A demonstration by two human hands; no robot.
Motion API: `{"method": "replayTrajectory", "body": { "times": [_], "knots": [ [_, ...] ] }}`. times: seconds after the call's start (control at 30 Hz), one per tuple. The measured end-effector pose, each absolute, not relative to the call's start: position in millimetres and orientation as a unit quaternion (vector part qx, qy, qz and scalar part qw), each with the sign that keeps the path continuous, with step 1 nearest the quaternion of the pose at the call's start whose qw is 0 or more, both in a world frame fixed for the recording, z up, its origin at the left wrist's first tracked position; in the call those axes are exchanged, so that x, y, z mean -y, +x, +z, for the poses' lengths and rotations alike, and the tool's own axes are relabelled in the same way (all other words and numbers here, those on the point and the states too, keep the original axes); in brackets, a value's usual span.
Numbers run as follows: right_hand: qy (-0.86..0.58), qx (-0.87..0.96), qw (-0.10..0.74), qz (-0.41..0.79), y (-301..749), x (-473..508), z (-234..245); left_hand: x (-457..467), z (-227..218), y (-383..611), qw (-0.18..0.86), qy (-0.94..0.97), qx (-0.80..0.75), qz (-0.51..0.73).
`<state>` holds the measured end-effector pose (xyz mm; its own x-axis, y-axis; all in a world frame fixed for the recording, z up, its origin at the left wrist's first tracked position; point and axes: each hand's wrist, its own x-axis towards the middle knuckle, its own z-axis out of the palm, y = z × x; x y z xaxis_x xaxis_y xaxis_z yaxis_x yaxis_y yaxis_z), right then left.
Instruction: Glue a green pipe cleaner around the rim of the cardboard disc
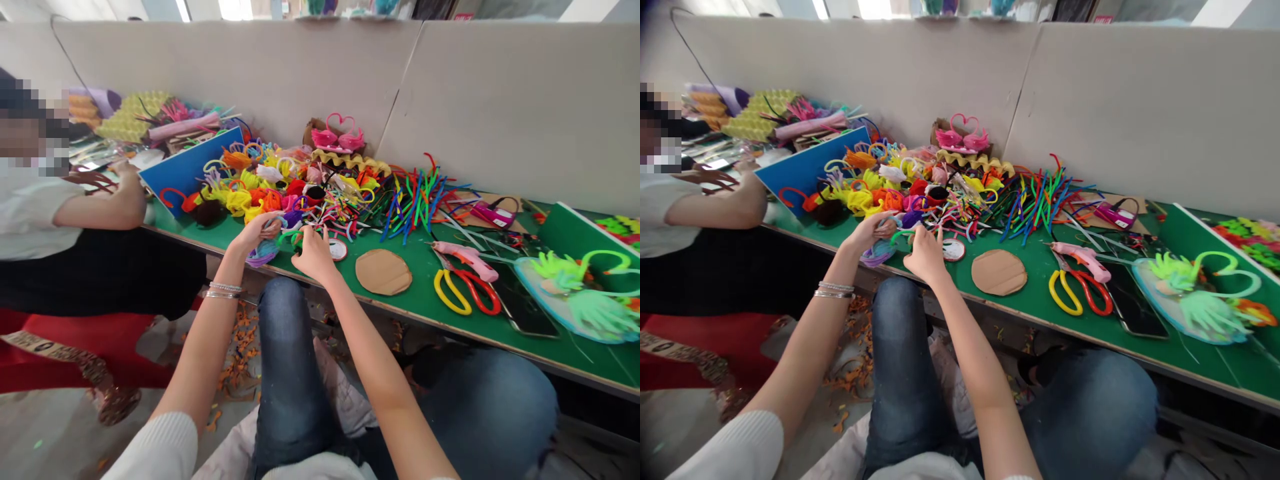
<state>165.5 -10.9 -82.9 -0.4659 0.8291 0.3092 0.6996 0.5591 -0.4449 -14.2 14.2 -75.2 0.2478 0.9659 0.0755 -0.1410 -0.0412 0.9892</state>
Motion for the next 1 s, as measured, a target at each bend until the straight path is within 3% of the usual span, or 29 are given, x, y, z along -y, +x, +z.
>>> {"method": "replayTrajectory", "body": {
  "times": [0.13,0.27,0.47,0.63,1.0],
  "knots": [
    [-0.439,0.845,0.275,0.134,163,16,-71,-14,-78,-15,0.553,0.553,-0.383,0.492],
    [-0.412,0.805,0.315,0.288,155,6,-66,-14,-81,-12,0.536,0.546,-0.384,0.517],
    [-0.363,0.648,0.481,0.467,146,-11,-78,-16,-85,-1,0.555,0.453,-0.374,0.589],
    [-0.377,0.530,0.512,0.561,145,-21,-84,-16,-84,4,0.554,0.406,-0.398,0.608],
    [-0.327,0.553,0.601,0.474,132,-37,-99,-19,-83,5,0.585,0.391,-0.409,0.581]
  ]
}}
